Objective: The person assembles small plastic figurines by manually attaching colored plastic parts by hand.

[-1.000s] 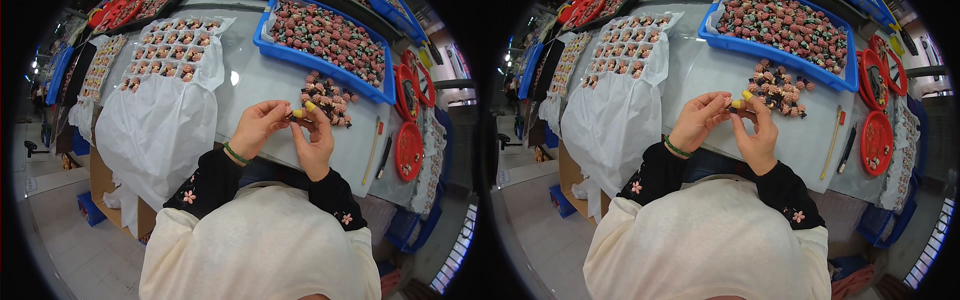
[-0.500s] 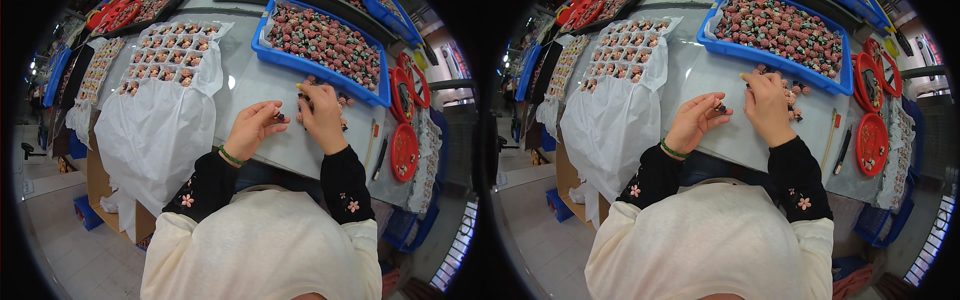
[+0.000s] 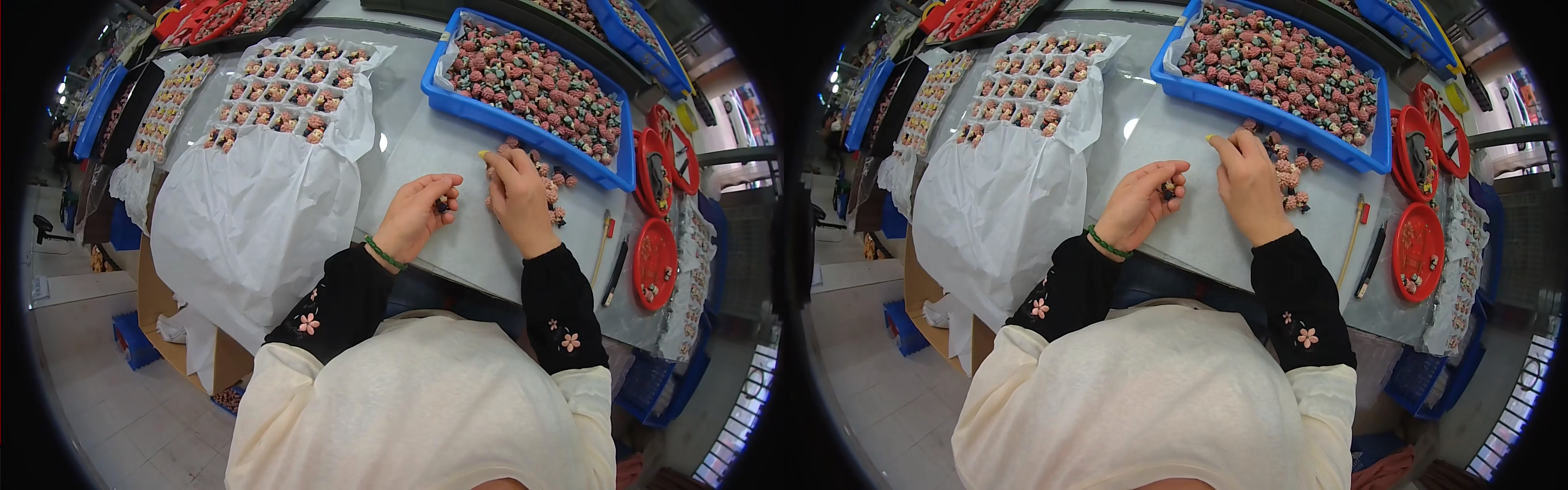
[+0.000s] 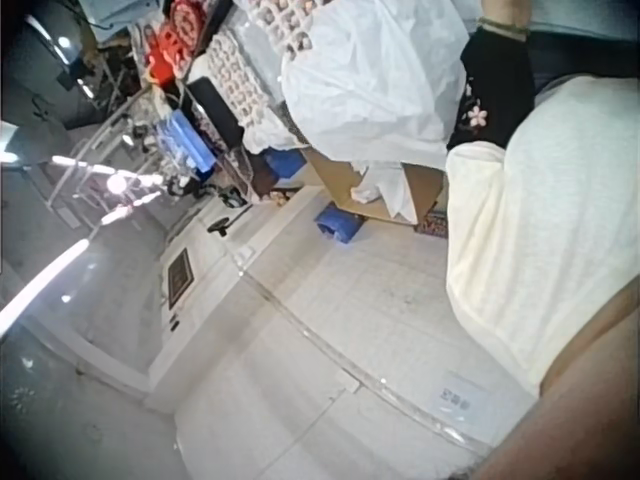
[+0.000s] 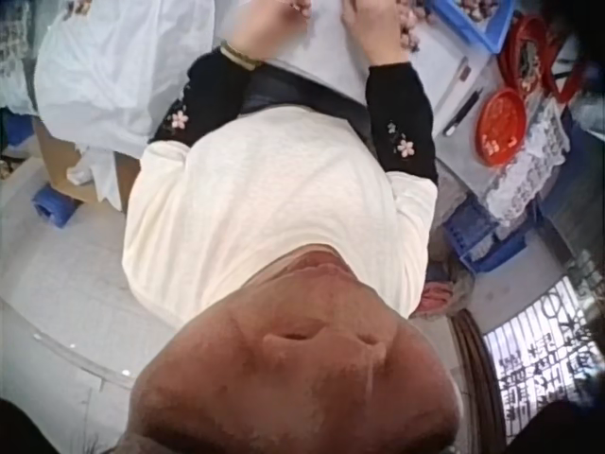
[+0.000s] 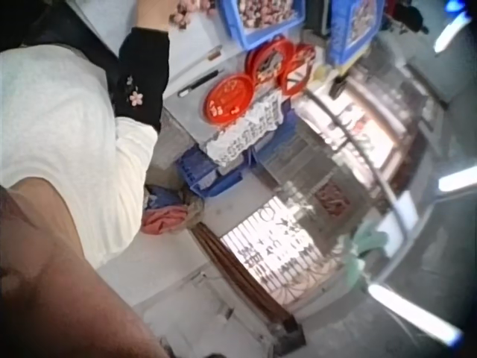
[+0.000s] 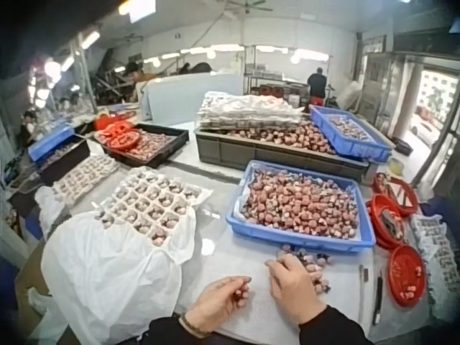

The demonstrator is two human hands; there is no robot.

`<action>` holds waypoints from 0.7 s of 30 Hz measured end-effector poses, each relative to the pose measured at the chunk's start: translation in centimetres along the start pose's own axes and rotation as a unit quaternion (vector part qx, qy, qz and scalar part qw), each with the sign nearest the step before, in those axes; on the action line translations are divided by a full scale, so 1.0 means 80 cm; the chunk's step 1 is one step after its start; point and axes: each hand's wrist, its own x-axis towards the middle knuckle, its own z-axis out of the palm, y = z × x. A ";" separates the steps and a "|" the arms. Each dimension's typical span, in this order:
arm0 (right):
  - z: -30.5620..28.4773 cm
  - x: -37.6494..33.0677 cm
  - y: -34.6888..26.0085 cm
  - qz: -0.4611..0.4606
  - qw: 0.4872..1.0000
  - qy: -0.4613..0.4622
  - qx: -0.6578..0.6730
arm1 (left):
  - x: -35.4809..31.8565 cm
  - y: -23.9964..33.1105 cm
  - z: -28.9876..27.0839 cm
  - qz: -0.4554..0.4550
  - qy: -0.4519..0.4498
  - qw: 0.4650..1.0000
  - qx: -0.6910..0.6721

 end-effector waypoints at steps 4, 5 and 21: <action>0.003 0.003 -0.009 -0.008 0.995 0.089 -0.053 | 0.004 -0.002 0.007 0.001 0.000 1.000 0.021; 0.004 0.007 -0.006 -0.018 0.995 0.050 -0.081 | 0.005 -0.003 0.007 0.000 -0.001 1.000 0.020; -0.016 -0.025 -0.023 0.090 0.933 -0.073 0.341 | 0.002 0.001 0.006 -0.078 -0.116 0.990 -0.006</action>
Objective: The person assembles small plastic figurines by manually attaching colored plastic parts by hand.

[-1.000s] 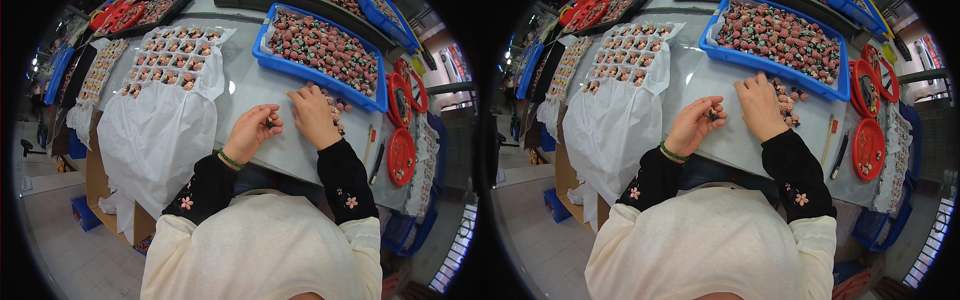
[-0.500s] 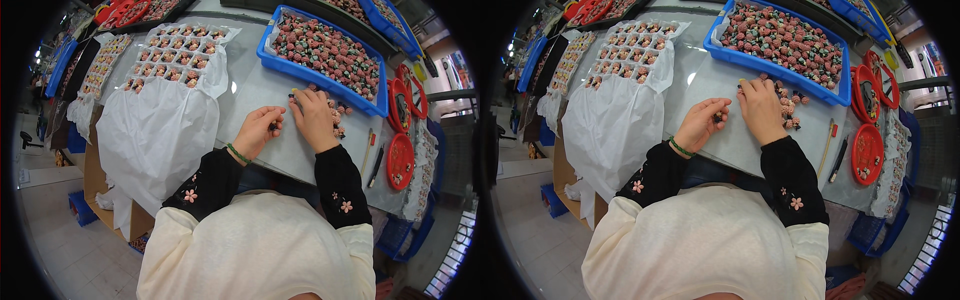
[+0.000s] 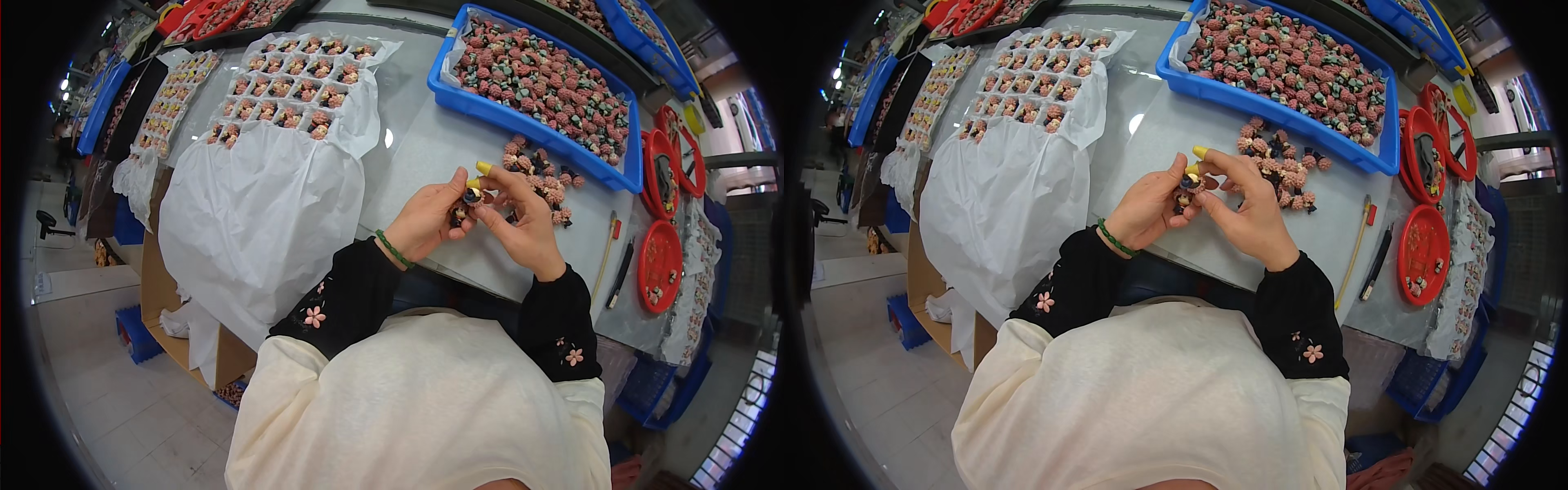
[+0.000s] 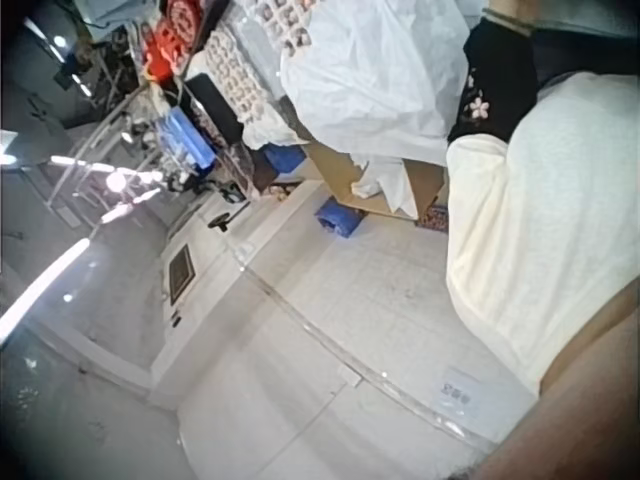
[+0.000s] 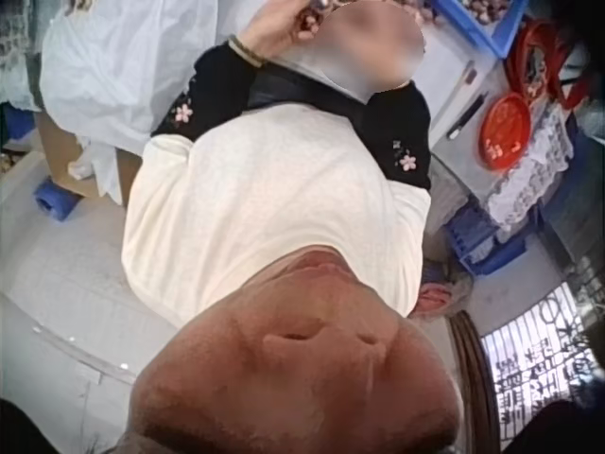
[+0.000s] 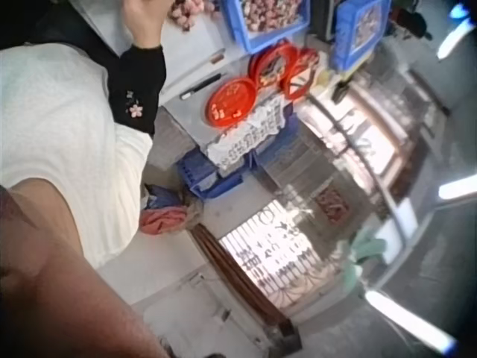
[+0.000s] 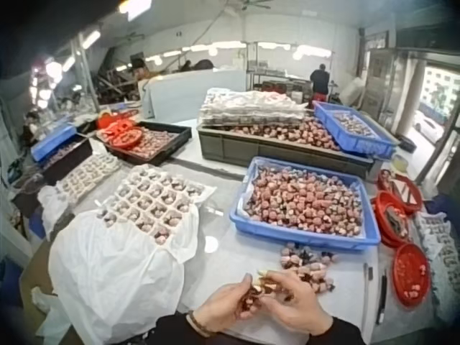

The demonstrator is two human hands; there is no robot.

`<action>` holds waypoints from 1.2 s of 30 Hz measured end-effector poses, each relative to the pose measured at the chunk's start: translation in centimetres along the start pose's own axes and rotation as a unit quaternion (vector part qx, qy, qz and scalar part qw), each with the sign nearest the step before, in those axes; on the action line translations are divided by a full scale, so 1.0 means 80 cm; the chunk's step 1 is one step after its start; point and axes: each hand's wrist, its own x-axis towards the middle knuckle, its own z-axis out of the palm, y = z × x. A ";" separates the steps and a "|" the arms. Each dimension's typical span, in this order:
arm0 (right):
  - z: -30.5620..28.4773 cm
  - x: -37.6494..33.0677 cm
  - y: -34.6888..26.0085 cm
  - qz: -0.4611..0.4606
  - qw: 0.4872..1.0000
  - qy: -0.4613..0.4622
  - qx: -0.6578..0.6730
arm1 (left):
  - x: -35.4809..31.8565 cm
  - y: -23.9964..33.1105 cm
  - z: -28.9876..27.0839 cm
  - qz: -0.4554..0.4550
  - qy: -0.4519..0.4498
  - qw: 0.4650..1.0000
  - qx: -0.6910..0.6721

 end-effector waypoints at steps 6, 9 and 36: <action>0.007 -0.018 0.008 -0.013 0.993 0.119 0.017 | 0.004 -0.011 0.006 0.066 0.049 0.996 0.022; 0.014 -0.028 0.007 0.103 0.957 0.148 0.226 | 0.002 -0.014 0.009 0.123 0.085 0.987 0.061; 0.007 -0.017 -0.016 0.084 0.993 0.080 0.032 | -0.012 -0.022 0.013 0.235 0.029 0.938 0.252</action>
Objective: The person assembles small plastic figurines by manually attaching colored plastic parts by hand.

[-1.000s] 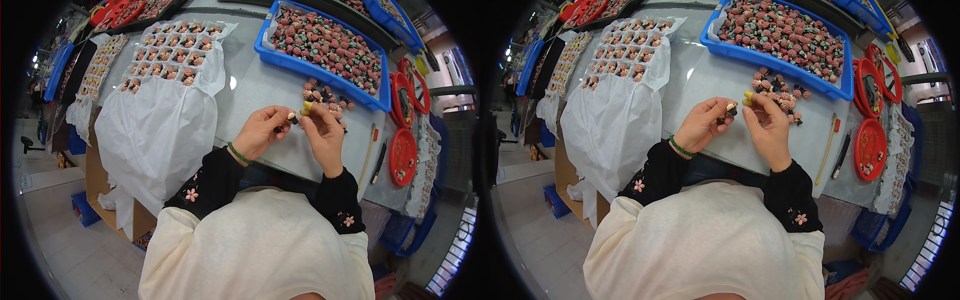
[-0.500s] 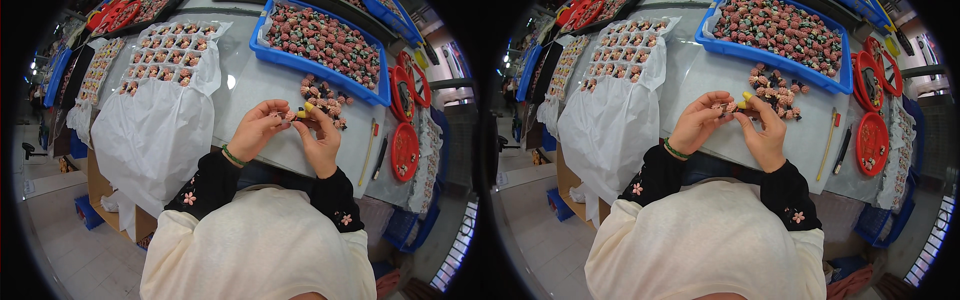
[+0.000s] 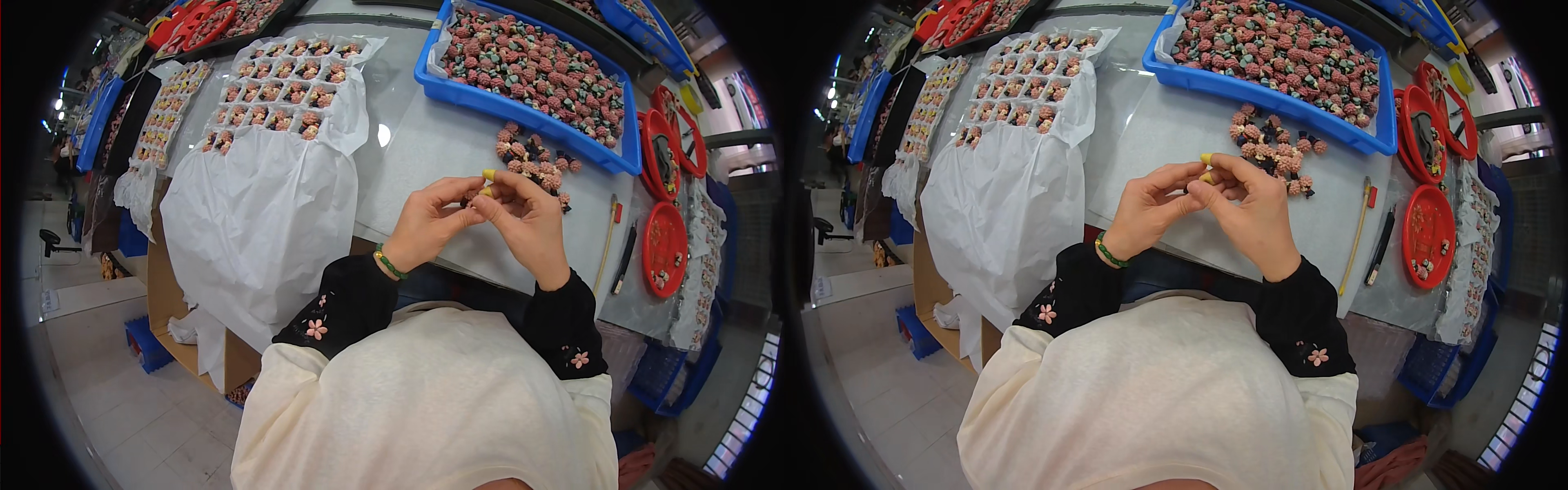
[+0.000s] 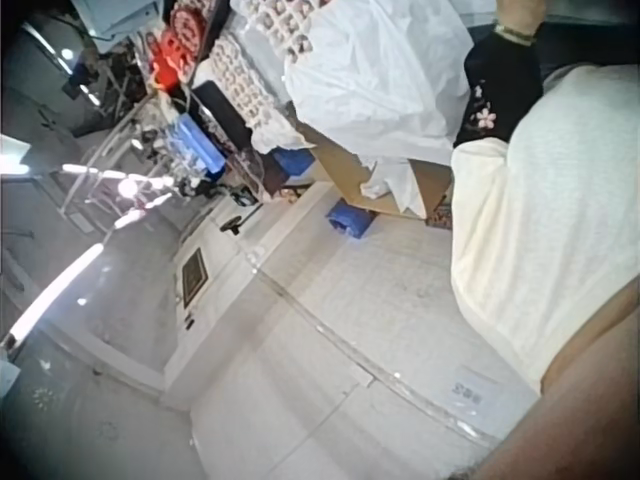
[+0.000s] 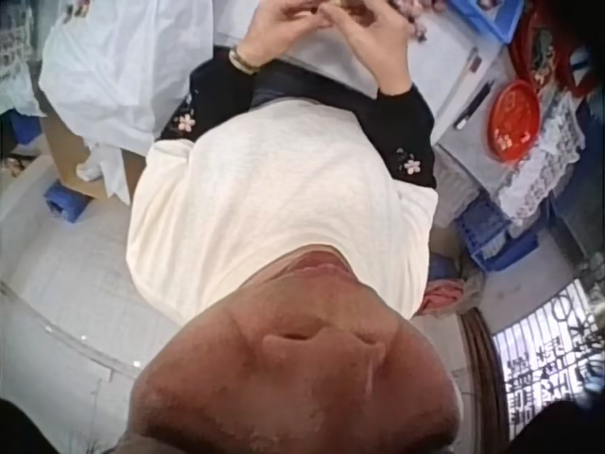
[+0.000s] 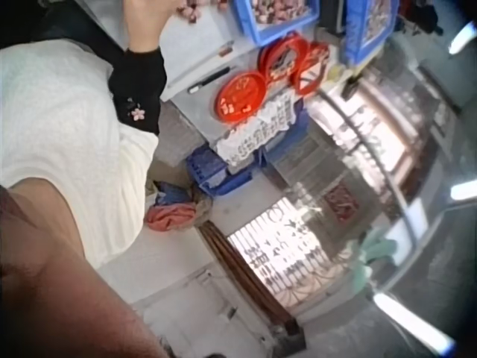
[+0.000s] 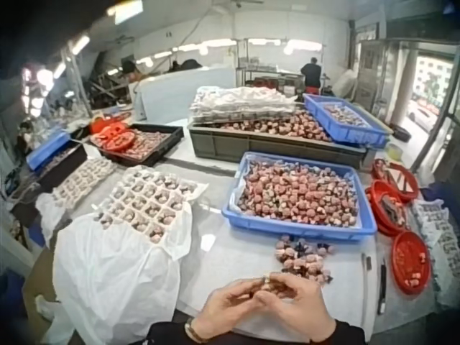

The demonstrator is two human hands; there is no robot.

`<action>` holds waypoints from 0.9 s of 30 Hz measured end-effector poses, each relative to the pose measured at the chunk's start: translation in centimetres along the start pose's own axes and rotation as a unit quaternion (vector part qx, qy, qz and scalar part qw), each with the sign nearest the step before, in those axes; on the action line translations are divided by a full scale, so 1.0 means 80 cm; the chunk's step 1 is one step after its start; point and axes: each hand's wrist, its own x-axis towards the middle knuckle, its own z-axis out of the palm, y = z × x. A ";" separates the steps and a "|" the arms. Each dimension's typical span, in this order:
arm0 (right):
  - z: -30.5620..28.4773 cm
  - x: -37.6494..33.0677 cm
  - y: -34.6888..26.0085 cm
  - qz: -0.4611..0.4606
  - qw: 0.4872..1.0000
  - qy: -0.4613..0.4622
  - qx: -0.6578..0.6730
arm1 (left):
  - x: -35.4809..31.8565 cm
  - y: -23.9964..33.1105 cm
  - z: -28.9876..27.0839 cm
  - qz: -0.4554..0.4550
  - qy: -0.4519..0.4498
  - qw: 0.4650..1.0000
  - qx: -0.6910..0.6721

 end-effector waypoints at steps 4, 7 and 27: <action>0.013 0.002 -0.043 -0.067 0.996 0.021 -0.062 | -0.007 0.004 0.001 -0.047 -0.007 0.999 -0.008; 0.034 -0.009 -0.098 -0.080 0.991 -0.029 0.102 | -0.023 0.025 0.008 0.028 -0.015 0.989 0.146; 0.046 -0.043 -0.220 -0.119 0.939 -0.274 0.169 | -0.082 0.187 -0.252 0.030 0.293 0.827 0.478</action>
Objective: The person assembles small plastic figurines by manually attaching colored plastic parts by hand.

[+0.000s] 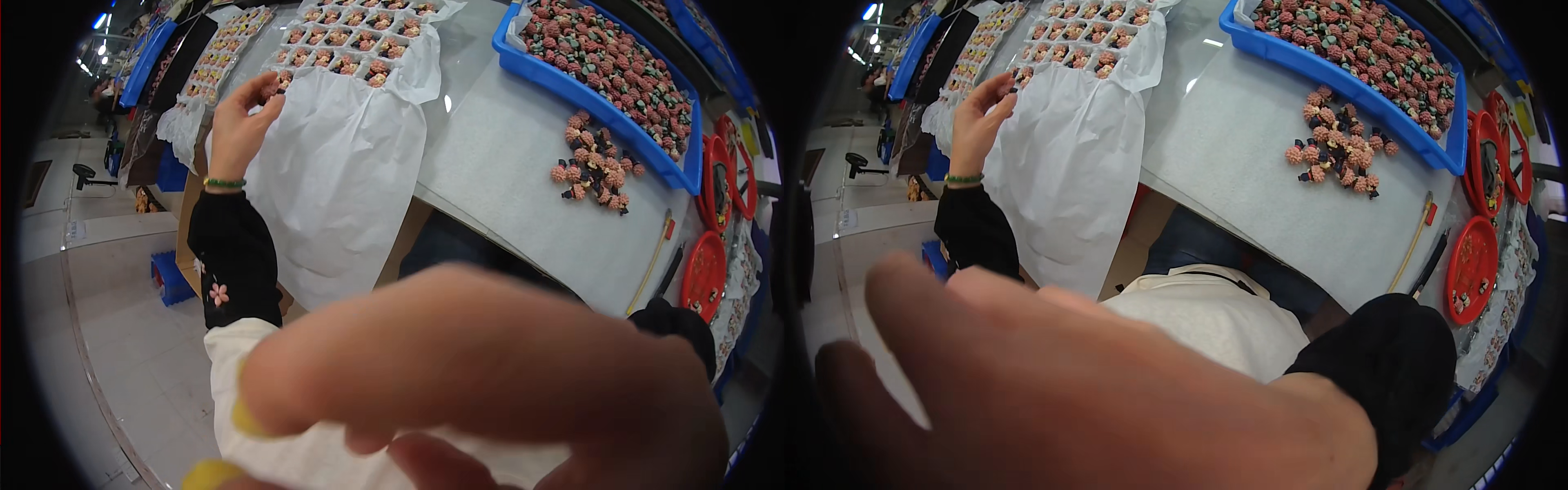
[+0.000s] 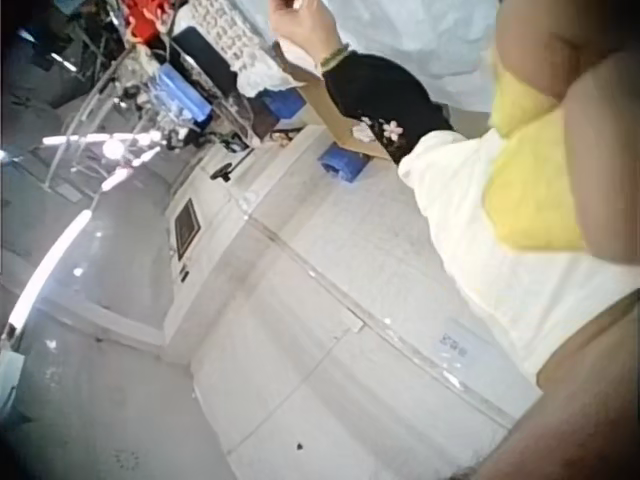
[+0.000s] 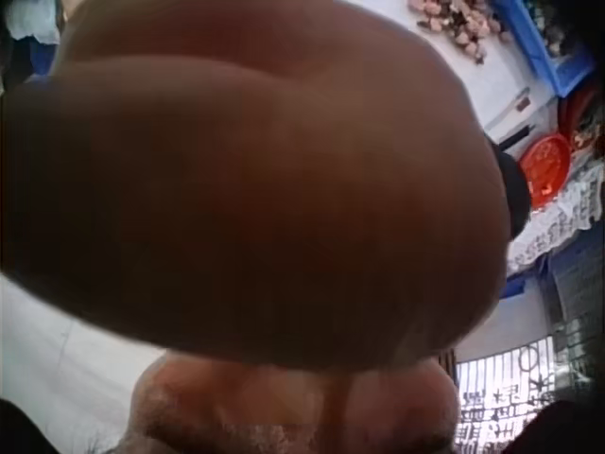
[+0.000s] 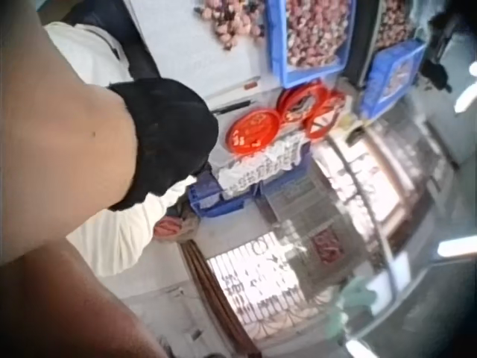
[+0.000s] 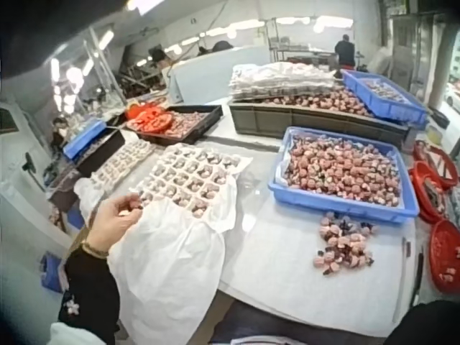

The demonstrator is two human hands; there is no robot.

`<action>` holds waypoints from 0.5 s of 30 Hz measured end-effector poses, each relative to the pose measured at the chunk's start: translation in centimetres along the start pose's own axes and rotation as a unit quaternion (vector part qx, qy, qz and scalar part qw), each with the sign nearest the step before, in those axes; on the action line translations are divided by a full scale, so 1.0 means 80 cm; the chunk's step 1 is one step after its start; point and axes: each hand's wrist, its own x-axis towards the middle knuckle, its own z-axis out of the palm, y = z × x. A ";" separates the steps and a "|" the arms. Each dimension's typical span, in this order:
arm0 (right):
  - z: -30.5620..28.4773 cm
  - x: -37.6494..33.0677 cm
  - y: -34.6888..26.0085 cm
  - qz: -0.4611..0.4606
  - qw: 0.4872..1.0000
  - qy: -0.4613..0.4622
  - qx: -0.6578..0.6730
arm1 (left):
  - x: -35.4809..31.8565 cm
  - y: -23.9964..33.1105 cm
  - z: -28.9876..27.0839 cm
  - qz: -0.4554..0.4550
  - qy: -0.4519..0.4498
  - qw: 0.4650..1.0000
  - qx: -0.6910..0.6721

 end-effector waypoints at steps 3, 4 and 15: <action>-0.004 0.000 0.013 -0.086 0.995 0.019 -0.049 | 0.022 -0.024 0.019 0.060 0.030 0.993 0.098; -0.003 0.004 0.028 -0.098 0.991 -0.027 -0.091 | 0.017 -0.035 0.023 0.067 0.046 0.992 0.098; -0.072 -0.075 0.132 0.144 0.963 0.150 -0.173 | 0.026 -0.047 0.074 0.201 0.068 0.907 0.364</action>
